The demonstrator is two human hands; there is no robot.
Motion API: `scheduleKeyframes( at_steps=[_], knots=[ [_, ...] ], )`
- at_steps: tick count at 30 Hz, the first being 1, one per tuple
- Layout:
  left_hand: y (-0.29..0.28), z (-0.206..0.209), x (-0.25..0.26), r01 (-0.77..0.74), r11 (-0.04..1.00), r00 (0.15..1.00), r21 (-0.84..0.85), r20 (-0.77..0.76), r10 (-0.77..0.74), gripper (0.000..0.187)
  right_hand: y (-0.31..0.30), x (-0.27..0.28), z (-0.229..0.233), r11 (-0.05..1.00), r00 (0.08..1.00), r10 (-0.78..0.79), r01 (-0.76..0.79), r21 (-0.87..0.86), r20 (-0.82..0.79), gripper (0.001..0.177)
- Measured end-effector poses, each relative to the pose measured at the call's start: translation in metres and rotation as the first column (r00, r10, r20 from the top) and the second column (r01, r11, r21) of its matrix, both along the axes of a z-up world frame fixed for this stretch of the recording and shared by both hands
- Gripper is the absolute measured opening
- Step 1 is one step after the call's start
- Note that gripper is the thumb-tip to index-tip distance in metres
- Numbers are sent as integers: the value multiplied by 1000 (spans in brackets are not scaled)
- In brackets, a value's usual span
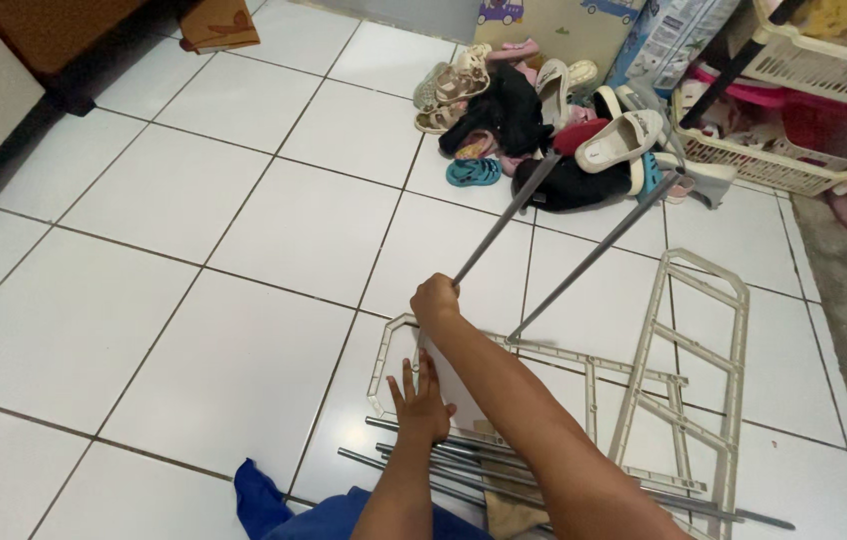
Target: The person disassembles a metal clothes drying rack by removing horizontal bars and vertical supports, then wipes each metal bar with a cloth. The rack is taken apart on a tiled floor, and the cleaned bars are placed aside.
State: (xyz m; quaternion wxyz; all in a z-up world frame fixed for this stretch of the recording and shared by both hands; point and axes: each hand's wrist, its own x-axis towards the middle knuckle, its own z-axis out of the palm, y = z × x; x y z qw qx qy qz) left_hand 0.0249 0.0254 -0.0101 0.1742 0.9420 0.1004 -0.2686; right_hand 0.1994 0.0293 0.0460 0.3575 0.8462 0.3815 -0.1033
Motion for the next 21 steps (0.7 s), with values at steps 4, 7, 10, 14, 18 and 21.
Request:
scheduleKeyframes(
  at_steps=[4,7,10,14,18,21],
  knots=[
    [1,3,1,-17,1000,1000,-12,18,18,101,18,0,16,991,987,-137,137,-10,-82,10],
    [1,3,0,-20,999,1000,-30,5,21,99,15,-14,14,988,986,147,-149,26,83,6],
    [1,4,2,-8,999,1000,-31,-24,7,100,1,-21,5,928,925,368,-357,-110,97,7],
    [1,4,5,14,1000,998,-14,-68,-15,99,-7,-15,-2,909,898,416,-415,-38,144,10],
    [0,7,4,6,1000,999,-8,-52,-7,101,5,3,6,992,991,127,-128,16,45,8],
    [3,7,4,3,1000,999,-6,-44,-3,101,17,5,13,986,988,151,-150,-71,10,10]
  ],
)
